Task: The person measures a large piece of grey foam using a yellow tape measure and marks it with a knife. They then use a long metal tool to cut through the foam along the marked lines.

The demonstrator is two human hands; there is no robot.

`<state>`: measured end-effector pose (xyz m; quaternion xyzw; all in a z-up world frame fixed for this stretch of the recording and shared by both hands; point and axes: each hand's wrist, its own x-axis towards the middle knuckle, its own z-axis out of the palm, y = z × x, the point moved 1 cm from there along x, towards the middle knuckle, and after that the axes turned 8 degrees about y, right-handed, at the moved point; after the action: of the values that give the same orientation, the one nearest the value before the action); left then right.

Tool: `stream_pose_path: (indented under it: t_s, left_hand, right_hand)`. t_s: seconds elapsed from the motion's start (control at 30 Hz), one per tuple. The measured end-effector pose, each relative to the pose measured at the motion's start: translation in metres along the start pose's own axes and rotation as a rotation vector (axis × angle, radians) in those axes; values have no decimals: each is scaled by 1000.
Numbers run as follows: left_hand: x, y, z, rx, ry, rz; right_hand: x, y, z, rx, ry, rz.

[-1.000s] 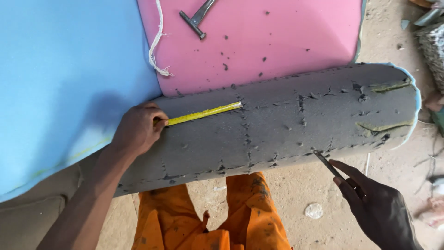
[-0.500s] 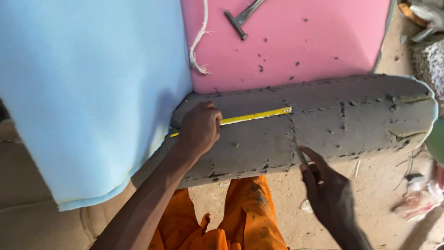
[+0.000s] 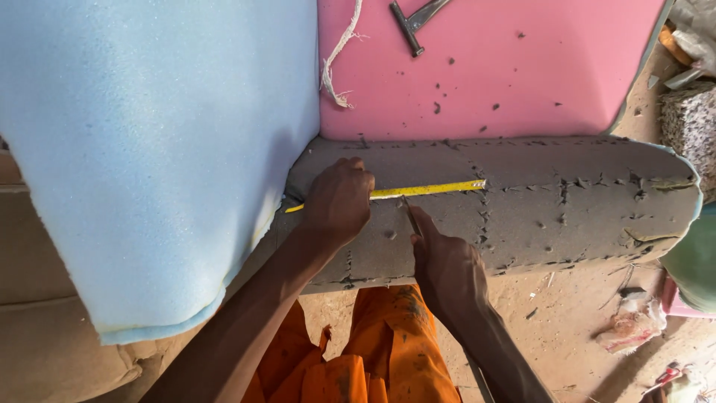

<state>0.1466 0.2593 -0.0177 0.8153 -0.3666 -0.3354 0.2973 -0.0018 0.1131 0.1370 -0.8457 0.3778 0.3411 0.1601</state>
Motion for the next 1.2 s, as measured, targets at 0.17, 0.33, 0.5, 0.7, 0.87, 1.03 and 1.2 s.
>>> stream_pose_path:
  t_s: [0.17, 0.33, 0.5, 0.7, 0.87, 1.03, 1.2]
  left_hand:
    - [10, 1, 4, 73, -55, -20]
    - [20, 6, -7, -4, -128, -103]
    - [36, -6, 3, 143, -176, -129]
    - [41, -10, -11, 92, -245, -144]
    - [45, -8, -12, 72, -220, -116]
    - [41, -4, -16, 60, -108, -67]
    - [32, 47, -63, 169, -224, -213]
  right_hand:
    - [4, -8, 0, 12, -54, 25]
    - [9, -7, 0, 13, -83, 43]
    - [15, -1, 10, -53, -93, 1]
    - [4, -4, -4, 133, -90, 41]
    - [4, 0, -8, 74, -97, 36]
    - [14, -1, 1, 67, -38, -5]
    - [19, -13, 3, 49, -27, -14]
